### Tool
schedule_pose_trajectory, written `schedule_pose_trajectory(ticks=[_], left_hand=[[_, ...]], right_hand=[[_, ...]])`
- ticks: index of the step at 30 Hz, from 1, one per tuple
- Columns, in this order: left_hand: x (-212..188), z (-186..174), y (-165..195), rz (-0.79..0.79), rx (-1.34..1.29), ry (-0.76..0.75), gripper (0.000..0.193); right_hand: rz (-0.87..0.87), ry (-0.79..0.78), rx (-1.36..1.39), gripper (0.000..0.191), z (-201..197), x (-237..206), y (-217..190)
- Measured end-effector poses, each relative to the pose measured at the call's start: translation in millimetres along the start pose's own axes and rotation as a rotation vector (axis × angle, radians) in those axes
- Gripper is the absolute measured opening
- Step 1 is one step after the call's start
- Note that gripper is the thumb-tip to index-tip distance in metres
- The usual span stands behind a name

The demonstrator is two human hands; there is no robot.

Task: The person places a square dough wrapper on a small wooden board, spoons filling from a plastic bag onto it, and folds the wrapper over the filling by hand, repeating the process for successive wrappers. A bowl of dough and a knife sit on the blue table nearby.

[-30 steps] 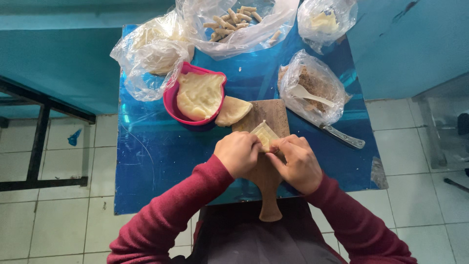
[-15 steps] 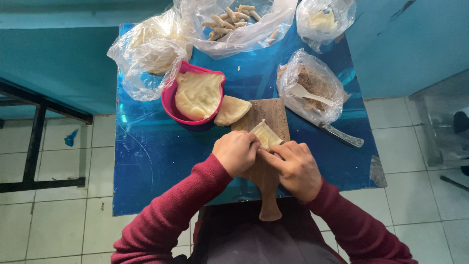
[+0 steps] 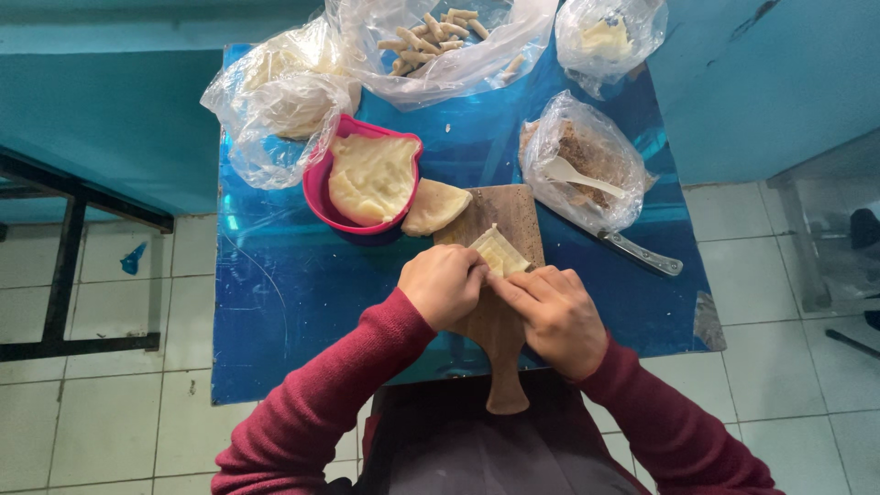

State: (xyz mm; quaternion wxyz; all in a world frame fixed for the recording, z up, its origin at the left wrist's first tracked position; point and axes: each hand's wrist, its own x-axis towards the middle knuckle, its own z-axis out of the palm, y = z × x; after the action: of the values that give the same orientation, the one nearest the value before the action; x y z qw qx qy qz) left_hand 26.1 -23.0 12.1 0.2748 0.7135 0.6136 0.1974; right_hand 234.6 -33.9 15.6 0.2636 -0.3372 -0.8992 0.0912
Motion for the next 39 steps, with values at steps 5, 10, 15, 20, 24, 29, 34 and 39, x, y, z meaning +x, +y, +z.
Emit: schedule_pose_trajectory(ticks=[5,10,15,20,24,29,34,39], left_hand=[[0,-1,0,-0.002,-0.014,0.003,0.020],[1,0,0,-0.003,0.005,-0.003,0.020],[-6,4,0,0.094,0.023,0.068,0.017],[-10,6,2,0.171,0.071,0.125,0.015],[-12,5,2,0.171,0.060,0.109,0.015],[-10,7,3,0.119,-0.002,0.133,0.013],[-10,7,0,0.213,0.035,0.256,0.013],[-10,12,-5,0.212,0.117,0.185,0.007]], right_hand=[[-0.034,-0.009,0.018,0.034,-1,-1,2],[0.004,-0.002,0.051,0.036,-4,1,1],[0.245,0.063,0.210,0.023,-3,4,-1],[0.295,0.057,0.180,0.011,14,17,8],[0.359,0.018,0.161,0.012,21,18,15],[0.474,-0.124,0.226,0.018,22,25,27],[0.325,-0.026,0.179,0.013,18,26,23],[0.163,0.030,0.035,0.011,16,20,8]])
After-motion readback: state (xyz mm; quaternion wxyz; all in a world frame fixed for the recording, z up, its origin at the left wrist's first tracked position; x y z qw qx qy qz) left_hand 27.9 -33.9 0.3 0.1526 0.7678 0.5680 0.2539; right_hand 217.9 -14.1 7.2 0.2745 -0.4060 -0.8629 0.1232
